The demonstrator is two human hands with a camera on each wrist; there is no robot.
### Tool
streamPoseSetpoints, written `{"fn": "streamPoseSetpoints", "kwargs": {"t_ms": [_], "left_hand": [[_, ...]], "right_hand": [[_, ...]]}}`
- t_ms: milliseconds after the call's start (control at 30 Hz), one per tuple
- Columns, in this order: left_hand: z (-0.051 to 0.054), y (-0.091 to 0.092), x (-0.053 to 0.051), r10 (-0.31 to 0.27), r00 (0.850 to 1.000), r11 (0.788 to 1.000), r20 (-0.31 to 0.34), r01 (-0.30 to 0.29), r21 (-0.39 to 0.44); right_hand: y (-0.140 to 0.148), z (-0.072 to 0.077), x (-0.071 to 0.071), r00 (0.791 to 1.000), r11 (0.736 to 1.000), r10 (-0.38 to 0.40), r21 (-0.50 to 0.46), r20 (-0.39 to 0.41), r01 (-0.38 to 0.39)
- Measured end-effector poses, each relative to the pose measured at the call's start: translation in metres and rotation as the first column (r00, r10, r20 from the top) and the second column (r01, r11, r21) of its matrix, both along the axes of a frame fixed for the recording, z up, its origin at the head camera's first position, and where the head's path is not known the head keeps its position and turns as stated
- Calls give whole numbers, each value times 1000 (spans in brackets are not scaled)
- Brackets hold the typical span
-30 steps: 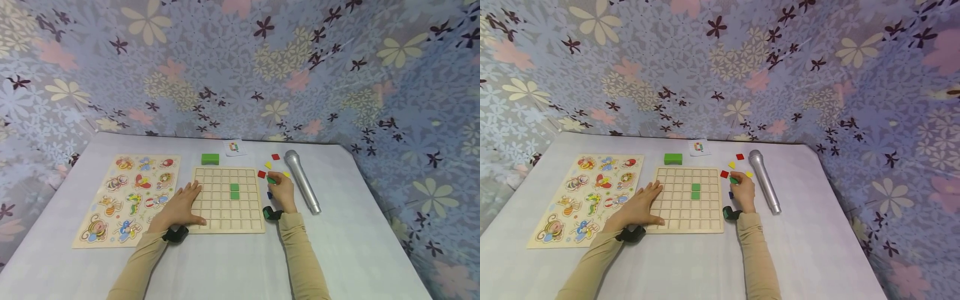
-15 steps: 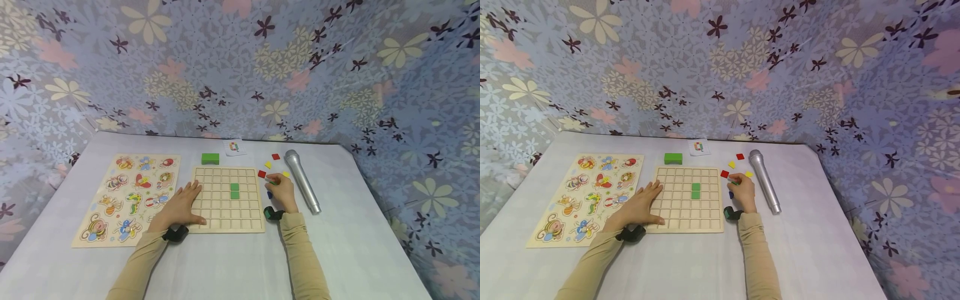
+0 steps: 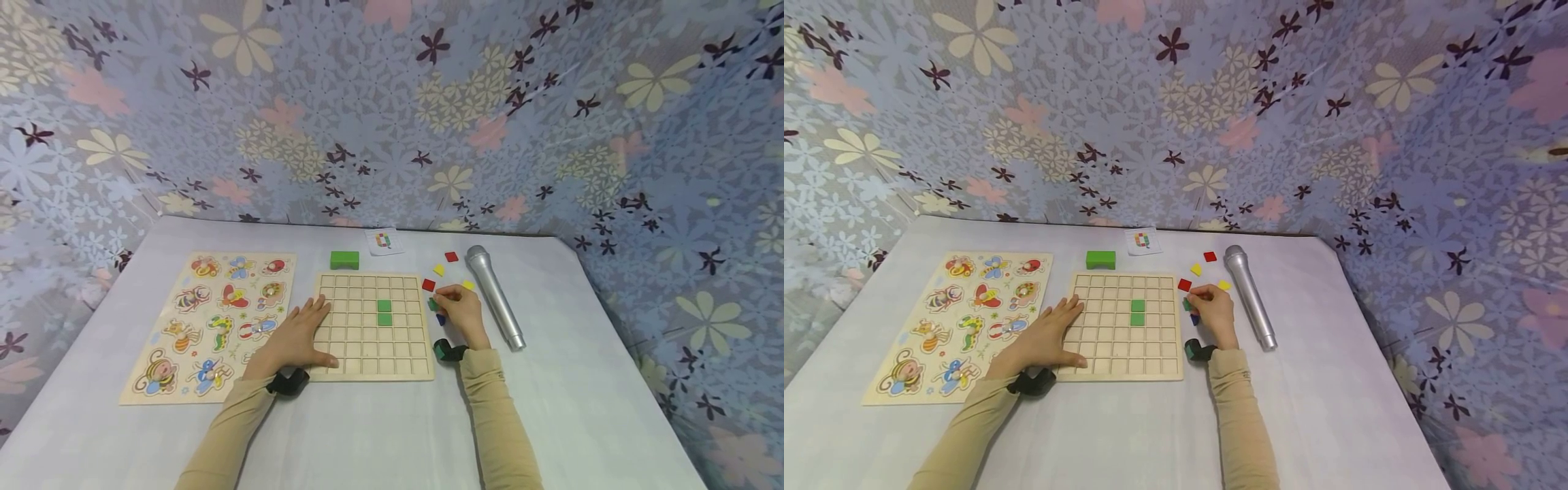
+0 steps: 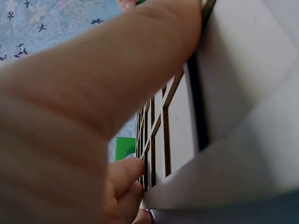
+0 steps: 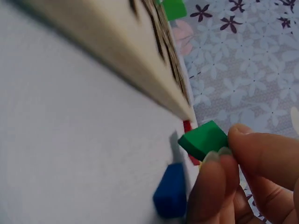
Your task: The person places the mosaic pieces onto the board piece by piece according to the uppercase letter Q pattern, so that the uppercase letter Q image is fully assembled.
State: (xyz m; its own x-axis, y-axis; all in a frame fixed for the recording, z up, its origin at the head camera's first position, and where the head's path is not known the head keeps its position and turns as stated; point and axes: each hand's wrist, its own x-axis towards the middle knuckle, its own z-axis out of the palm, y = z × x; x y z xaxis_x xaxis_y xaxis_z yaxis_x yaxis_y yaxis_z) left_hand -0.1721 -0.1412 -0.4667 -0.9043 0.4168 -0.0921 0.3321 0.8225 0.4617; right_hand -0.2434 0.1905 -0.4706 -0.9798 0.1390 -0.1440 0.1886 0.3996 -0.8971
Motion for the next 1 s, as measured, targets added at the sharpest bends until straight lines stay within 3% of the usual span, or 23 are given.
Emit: {"fn": "streamPoseSetpoints", "kwargs": {"t_ms": [233,433,600,733,767,1000], "left_hand": [[-1,1,-1,-2,1000,1000,1,2,5],[-3,1,-2,6,1000,1000,7,-6,4],[-2,1,-1,8,1000,1000,3,-9,6],[-2,1,-1,8,1000,1000,5,-8,7],[-2,1,-1,5,1000,1000,0,-5,6],[-1,1,-1,-3,1000,1000,-10,3,5]], "right_hand": [[-5,6,3,998,994,56,-96,21,-54],[-20,10,10,975,963,217,-175,41,-207],[-39,16,17,944,945,327,-46,48,-325],[-48,17,22,915,914,401,49,45,-403],[-48,12,21,909,907,414,63,48,-417],[-52,12,24,881,872,470,125,62,-474]]}}
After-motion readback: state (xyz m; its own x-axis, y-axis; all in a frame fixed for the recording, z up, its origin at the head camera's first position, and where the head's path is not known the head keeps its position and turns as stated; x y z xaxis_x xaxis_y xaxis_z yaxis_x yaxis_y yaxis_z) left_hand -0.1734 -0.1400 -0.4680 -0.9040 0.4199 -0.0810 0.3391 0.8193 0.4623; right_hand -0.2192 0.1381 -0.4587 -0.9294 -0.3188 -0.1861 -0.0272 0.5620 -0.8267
